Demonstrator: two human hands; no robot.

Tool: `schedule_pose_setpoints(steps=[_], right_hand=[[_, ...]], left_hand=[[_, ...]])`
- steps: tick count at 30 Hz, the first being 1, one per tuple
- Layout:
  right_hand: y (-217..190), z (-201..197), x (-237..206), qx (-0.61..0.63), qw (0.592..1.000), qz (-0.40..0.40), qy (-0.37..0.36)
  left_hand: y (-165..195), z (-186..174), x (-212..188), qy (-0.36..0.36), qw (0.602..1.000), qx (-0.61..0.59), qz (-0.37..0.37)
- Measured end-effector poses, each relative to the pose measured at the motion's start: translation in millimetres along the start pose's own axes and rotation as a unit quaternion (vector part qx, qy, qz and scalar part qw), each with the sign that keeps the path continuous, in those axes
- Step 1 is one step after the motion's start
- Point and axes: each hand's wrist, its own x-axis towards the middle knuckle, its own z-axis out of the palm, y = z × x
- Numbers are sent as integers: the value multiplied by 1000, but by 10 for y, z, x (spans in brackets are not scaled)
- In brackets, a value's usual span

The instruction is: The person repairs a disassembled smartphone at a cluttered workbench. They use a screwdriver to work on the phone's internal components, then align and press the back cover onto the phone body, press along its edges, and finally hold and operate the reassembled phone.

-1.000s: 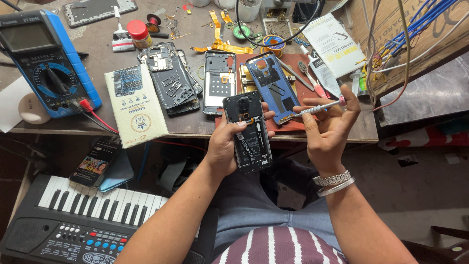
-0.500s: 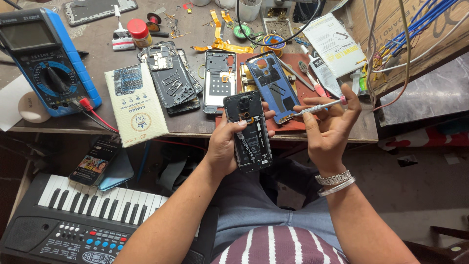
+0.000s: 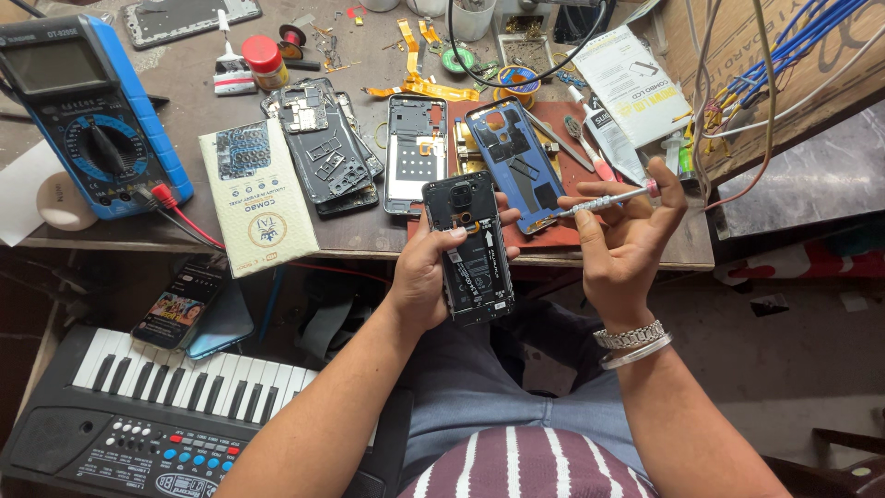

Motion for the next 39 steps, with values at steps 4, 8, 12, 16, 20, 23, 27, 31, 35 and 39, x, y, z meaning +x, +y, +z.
schedule_pose_setpoints(steps=[4, 8, 12, 16, 20, 23, 27, 31, 35, 39], right_hand=[[-34, 21, 42, 29, 999, -17, 7], [-107, 115, 137, 77, 996, -40, 10], [-194, 310, 213, 106, 994, -35, 11], [-227, 535, 259, 113, 993, -46, -4], [-219, 634, 304, 102, 994, -49, -11], [-208, 646, 306, 111, 993, -34, -2], [-200, 639, 292, 115, 993, -31, -1], [-214, 630, 271, 129, 991, -17, 3], [-238, 628, 244, 127, 992, -14, 0], [-252, 651, 224, 130, 991, -16, -9]], left_hand=[[-11, 2, 5, 0, 1000, -2, 2], [-22, 1, -3, 5, 1000, 5, 8], [-39, 3, 1, -2, 1000, 6, 14], [-47, 8, 6, 2, 1000, -2, 10], [-43, 18, 7, -3, 1000, -7, 9], [-38, 25, 0, 0, 1000, -11, 2], [-33, 25, -3, 2, 1000, -10, 4], [-39, 24, -1, 4, 1000, -14, 0], [-45, 26, 0, 5, 1000, -11, 4], [-45, 21, -5, 7, 1000, -24, -7]])
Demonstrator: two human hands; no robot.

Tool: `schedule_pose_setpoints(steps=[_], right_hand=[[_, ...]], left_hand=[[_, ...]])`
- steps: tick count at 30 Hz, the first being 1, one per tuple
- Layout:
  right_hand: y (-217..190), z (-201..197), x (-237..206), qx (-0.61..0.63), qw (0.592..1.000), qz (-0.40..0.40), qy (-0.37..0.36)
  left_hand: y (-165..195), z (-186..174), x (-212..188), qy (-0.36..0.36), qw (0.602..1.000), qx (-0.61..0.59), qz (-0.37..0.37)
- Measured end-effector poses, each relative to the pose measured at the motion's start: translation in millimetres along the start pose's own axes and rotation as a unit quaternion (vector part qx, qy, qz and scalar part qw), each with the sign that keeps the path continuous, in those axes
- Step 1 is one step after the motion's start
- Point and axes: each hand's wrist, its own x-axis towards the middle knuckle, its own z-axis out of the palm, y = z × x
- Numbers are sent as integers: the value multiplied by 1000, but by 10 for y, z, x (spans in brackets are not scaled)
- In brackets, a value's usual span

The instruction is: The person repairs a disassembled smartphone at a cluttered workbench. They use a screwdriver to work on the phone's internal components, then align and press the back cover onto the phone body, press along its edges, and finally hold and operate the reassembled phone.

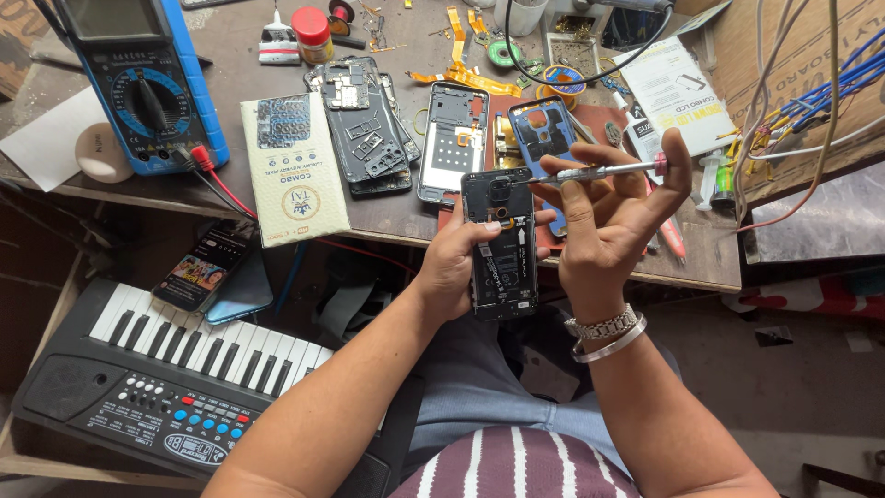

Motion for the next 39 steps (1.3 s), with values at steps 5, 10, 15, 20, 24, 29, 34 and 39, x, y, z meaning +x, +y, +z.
schedule_pose_setpoints(steps=[5, 10, 15, 20, 24, 29, 34, 39], right_hand=[[2, 79, 4, 5, 1000, 4, -22], [7, 180, 31, -2, 999, -9, -53], [39, 248, 88, -17, 997, -25, -70], [64, 250, 89, -22, 997, -19, -68], [81, 237, 87, -27, 997, -20, -71], [101, 237, 107, -27, 997, -25, -74], [105, 244, 98, -26, 997, -27, -72], [106, 249, 98, -27, 997, -27, -71]], left_hand=[[-21, -63, 12, 15, 1000, 5, -16], [-101, -174, 19, 27, 1000, 8, -11], [-134, -232, 26, 37, 999, 5, -22], [-133, -217, 29, 39, 999, 20, -18], [-140, -213, 34, 38, 999, 22, -13], [-144, -226, 46, 39, 999, 23, -12], [-147, -234, 37, 40, 999, 22, -13], [-135, -228, 36, 36, 999, 17, -15]])
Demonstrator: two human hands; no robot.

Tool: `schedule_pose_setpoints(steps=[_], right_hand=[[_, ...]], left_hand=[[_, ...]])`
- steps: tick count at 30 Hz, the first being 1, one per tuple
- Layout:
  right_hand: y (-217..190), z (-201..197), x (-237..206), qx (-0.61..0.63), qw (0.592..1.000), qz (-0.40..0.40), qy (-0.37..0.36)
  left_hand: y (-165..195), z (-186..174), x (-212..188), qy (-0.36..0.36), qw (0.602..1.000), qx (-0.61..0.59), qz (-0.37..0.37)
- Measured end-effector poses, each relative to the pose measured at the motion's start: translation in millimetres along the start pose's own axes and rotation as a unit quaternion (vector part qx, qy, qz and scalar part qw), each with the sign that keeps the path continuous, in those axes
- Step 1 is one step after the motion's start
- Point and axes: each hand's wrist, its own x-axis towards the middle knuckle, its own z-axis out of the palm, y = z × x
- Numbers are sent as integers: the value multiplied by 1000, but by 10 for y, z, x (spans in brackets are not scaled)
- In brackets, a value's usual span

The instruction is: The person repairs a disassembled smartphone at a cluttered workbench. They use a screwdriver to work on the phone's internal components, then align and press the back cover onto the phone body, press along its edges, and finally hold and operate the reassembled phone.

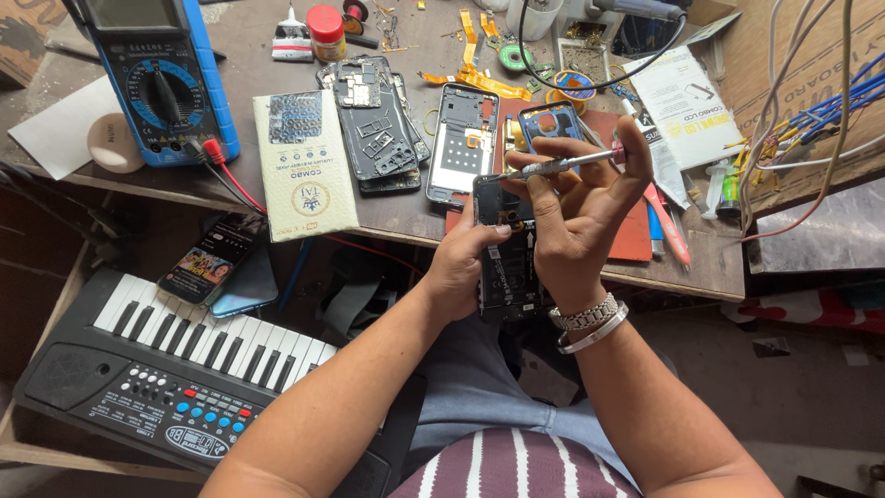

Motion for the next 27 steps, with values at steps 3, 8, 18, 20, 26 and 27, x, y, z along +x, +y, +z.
schedule_pose_setpoints(steps=[3, 8, 18, 20, 26, 27], right_hand=[[6, 3, 5, -2, 1000, -2, 0], [14, -3, -8, -3, 1000, -2, 0], [-160, 83, 104, -129, 980, -111, -104], [-297, 48, 154, -202, 961, -155, -111], [-506, 83, 412, -306, 919, -236, -80], [-518, 100, 442, -315, 910, -260, -65]], left_hand=[[7, 8, -11, 0, 1000, 0, 0], [12, 18, -12, 7, 1000, 2, -8], [58, 98, -31, -22, 1000, 6, 12], [60, 114, -35, -23, 999, 7, 26], [56, 117, -28, -21, 999, 2, 27], [52, 114, -33, -23, 999, -3, 25]])
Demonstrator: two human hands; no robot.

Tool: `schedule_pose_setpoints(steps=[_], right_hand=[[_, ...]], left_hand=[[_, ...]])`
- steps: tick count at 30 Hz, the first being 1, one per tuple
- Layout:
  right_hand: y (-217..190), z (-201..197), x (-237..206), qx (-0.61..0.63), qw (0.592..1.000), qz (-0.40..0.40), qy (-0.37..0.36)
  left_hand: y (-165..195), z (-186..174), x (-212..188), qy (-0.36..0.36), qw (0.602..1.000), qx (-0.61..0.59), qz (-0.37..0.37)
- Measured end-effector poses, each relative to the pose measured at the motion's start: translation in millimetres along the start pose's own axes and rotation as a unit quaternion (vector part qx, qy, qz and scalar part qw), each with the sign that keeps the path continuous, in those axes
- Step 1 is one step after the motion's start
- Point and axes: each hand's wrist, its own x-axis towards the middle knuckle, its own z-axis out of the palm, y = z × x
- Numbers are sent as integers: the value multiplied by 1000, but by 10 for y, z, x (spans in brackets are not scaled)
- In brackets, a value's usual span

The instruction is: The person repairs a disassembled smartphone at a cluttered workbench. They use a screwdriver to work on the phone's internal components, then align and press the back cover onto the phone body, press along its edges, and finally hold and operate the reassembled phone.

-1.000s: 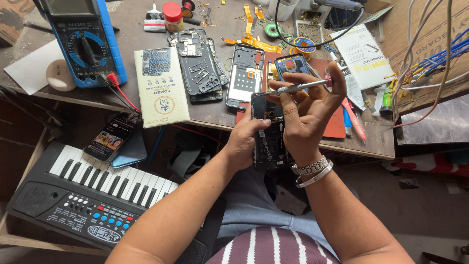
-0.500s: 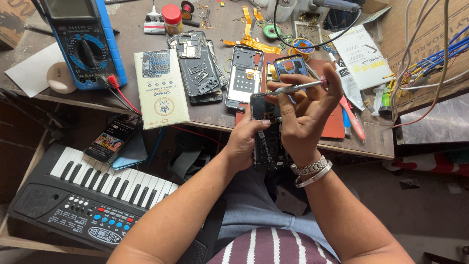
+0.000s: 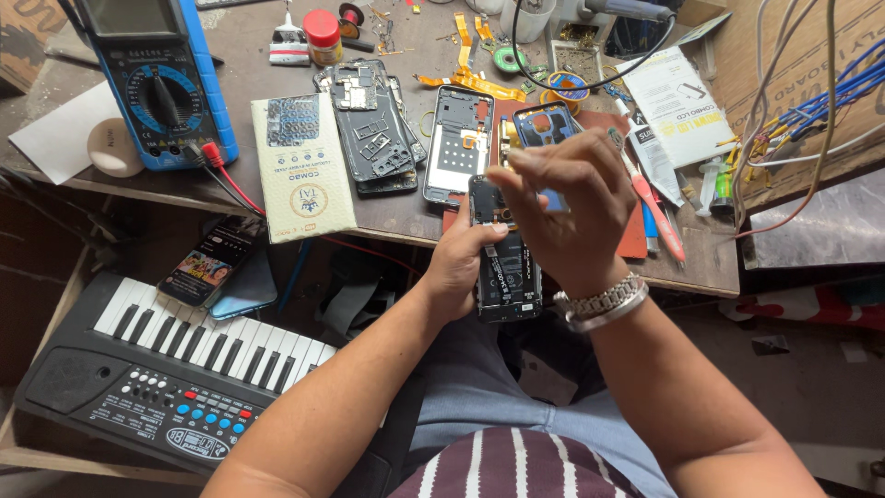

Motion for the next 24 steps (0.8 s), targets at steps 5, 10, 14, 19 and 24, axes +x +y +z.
schedule_pose_setpoints(steps=[5, 10, 14, 19, 24], right_hand=[[2, -16, 56, 72, 995, 41, -48], [39, 24, 28, 24, 999, 39, 3], [33, 2, 9, 37, 998, 49, -10], [38, 0, 26, 23, 998, 53, 6], [44, 11, -1, 51, 996, 75, 8]], left_hand=[[-21, -29, -2, 28, 1000, 10, -6], [-43, -54, 22, 36, 999, 14, -8], [-52, -50, 17, 41, 999, 15, -7], [-40, -56, 21, 36, 999, 22, -3], [-54, -61, 15, 22, 1000, 13, -3]])
